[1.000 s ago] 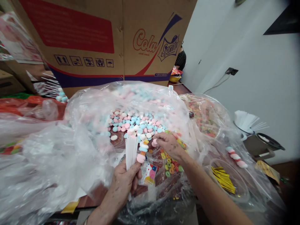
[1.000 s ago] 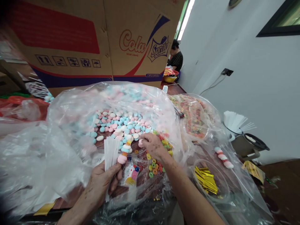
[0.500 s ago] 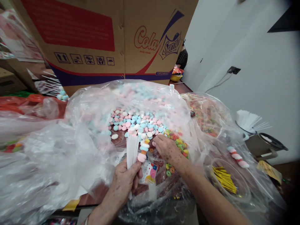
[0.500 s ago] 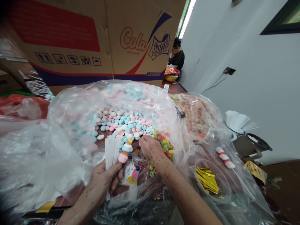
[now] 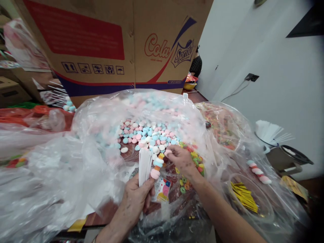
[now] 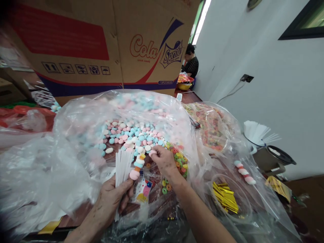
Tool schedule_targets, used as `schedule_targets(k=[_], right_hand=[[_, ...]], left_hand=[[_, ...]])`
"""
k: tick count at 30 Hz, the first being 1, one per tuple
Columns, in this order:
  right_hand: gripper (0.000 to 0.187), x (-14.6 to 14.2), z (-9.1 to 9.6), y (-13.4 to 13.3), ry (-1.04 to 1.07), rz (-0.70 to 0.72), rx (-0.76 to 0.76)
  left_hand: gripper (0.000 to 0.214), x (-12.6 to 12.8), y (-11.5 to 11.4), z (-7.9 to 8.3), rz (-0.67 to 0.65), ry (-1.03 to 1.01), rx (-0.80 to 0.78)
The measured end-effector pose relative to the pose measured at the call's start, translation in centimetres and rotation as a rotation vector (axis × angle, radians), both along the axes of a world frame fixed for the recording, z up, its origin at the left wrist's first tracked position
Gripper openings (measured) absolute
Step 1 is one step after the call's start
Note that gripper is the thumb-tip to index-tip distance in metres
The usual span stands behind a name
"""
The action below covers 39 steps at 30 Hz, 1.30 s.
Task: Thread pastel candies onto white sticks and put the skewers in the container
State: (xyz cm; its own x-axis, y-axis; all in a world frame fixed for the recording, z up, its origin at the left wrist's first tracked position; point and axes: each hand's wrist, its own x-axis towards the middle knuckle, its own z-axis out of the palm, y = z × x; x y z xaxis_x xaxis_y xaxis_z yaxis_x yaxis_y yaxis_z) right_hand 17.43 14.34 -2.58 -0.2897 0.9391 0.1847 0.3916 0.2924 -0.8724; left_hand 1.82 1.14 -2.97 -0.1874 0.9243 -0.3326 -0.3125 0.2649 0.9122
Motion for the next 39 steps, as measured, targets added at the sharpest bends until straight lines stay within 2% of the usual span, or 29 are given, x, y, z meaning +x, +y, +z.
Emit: schedule_targets(k=[3,5,7,17,22,29,35,39], right_hand=[[0.017,-0.1,1.8,-0.2,0.477,-0.004,-0.389],[0.021,-0.3,2.8,-0.5,0.613,0.023,-0.526],[0.023,-0.5,3.4,-0.7,0.651,0.046,-0.574],[0.022,-1.0,4.1,-0.9,0.65,0.06,-0.577],[0.023,-0.8,3.7,-1.0,0.593,0.107,-0.486],[0.031,-0.1,3.4,-1.5,0.237,0.114,-0.292],[0.032,-0.1,3.0,-2.1,0.073,0.141,-0.065],[0.03,-0.5,2.5,-2.6,0.045,0.2,0.168]], left_hand=[[0.039,0.0,-0.1,-0.1,-0.017,0.026,-0.001],[0.037,-0.1,-0.1,-0.3,-0.022,0.033,0.002],[0.037,-0.1,-0.1,-0.3,-0.029,0.035,0.005],[0.04,0.1,0.0,0.1,-0.038,0.034,-0.021],[0.041,0.1,0.1,0.0,-0.031,0.03,-0.027],[0.046,0.3,0.2,0.4,-0.006,-0.001,-0.041],[0.05,0.4,0.2,1.1,0.041,-0.001,-0.069],[0.052,0.6,0.3,1.1,0.073,-0.011,-0.078]])
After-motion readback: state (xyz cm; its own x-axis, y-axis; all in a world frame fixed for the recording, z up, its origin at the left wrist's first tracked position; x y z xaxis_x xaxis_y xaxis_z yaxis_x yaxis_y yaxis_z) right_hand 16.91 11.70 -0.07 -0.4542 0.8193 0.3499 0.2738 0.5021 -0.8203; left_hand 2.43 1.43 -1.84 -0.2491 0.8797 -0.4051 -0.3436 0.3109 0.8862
